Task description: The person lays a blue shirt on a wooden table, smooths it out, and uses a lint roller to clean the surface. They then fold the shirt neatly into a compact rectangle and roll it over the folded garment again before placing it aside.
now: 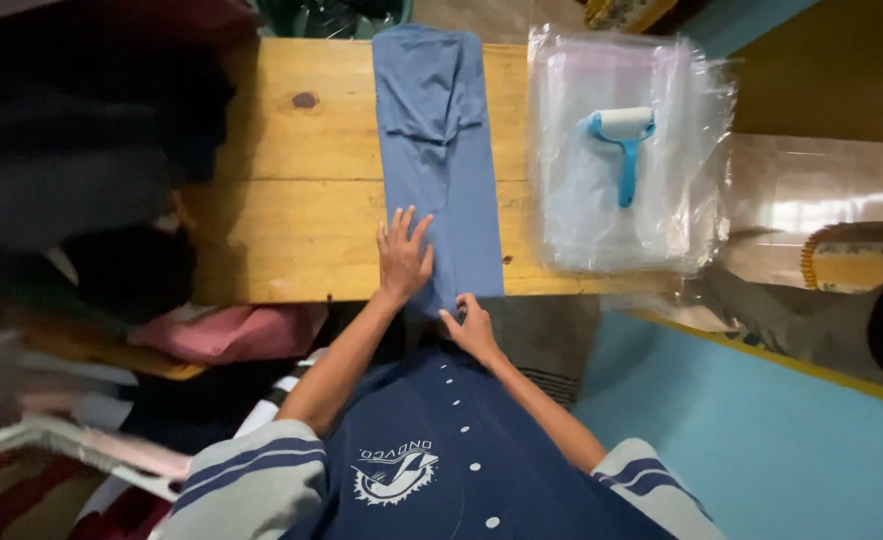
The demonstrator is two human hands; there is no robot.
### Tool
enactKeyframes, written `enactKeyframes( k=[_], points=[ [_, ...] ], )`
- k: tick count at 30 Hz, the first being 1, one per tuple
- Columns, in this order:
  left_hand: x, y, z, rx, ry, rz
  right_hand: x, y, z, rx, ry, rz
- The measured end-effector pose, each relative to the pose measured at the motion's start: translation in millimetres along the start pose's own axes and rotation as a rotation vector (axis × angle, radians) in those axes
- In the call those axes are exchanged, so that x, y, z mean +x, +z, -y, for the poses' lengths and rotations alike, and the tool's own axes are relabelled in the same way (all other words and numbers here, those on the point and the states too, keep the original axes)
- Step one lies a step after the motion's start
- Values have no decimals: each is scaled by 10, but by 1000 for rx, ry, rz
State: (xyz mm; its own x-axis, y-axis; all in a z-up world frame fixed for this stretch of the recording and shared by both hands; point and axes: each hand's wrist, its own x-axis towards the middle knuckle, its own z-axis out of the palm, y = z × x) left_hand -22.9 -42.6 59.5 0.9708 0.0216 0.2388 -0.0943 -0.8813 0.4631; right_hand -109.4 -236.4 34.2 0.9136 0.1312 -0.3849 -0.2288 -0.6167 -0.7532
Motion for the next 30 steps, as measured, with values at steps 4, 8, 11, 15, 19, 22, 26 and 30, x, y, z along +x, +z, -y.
enactKeyframes(
  k=[4, 8, 11, 15, 19, 22, 26, 30],
  points=[
    [-490, 73, -33, -39, -59, -52, -59, 79, -247, 16, -110, -70],
    [-841, 50, -69, -125, -182, -152, -175, 19, -272, 85, -158, -104],
    [-1040, 30, -94, -175, -246, -170, -105, 69, -531, -19, -94, -76],
    [-1335, 195, -10, -230, -308, -186, 90, 112, -1067, -188, 31, 75],
    [-1426, 267, 54, -436, -389, -359, 74, -253, -903, -180, 136, 122],
    [-1533, 437, 144, -465, -569, -466, 115, -478, -852, 7, 157, -108],
    [-1655, 793, 415, -675, -988, -431, 271, -575, -911, 130, 354, 84],
    [-1753, 1225, 656, -799, -1121, -14, 226, -597, -848, 237, 315, 123]
  ],
)
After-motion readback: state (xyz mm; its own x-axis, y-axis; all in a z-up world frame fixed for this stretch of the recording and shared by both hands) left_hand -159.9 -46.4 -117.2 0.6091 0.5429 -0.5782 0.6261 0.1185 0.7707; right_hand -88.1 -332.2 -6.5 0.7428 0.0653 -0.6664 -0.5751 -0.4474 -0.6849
